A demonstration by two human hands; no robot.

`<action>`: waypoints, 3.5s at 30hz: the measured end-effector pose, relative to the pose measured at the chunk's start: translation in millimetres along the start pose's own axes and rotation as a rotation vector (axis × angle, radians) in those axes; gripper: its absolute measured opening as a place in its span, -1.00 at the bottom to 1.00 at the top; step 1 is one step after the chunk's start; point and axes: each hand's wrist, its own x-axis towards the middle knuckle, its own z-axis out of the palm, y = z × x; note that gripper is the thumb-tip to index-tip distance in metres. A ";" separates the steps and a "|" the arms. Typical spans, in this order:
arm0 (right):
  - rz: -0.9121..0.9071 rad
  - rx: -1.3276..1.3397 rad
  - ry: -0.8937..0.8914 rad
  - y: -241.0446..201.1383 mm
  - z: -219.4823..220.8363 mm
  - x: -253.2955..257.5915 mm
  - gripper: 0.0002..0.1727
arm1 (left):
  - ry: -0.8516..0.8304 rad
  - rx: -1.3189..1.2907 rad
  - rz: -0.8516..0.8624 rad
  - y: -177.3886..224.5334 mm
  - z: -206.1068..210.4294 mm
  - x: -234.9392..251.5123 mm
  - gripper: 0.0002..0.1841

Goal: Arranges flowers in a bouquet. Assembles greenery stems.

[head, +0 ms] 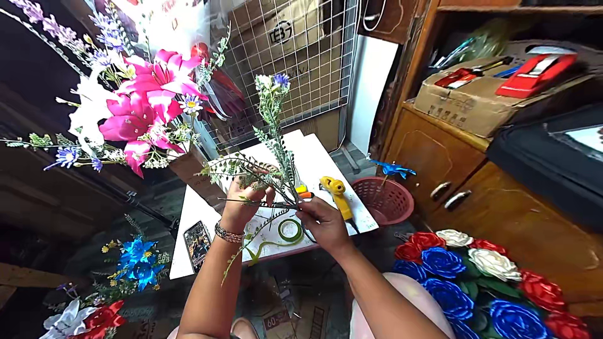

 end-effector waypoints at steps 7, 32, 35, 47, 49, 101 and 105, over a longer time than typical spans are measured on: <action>0.012 0.011 0.012 -0.7 1.3 -1.1 -0.79 | -0.032 0.061 0.033 4.4 -0.9 -5.6 -0.84; -0.054 0.026 -0.037 8.2 2.7 -0.1 -0.80 | -0.354 0.312 -0.064 32.7 2.6 -11.9 -0.74; -0.070 0.051 -0.028 9.2 3.4 -0.2 -0.79 | -0.388 0.340 -0.084 36.0 14.6 -9.9 -0.73; -0.003 0.089 0.010 -5.3 4.0 -1.5 -0.79 | -0.333 0.596 0.155 29.6 38.0 4.9 -0.75; 0.021 0.107 0.004 -6.0 4.5 -2.4 -0.79 | -0.276 0.634 0.291 27.1 37.4 4.4 -0.78; 0.179 0.166 0.019 -0.1 1.1 0.0 -0.80 | 0.110 0.151 -0.155 -0.2 8.7 13.5 -0.45; 0.163 0.131 0.010 -1.2 1.1 -0.2 -0.80 | 0.068 0.194 -0.137 2.8 12.5 13.4 -0.57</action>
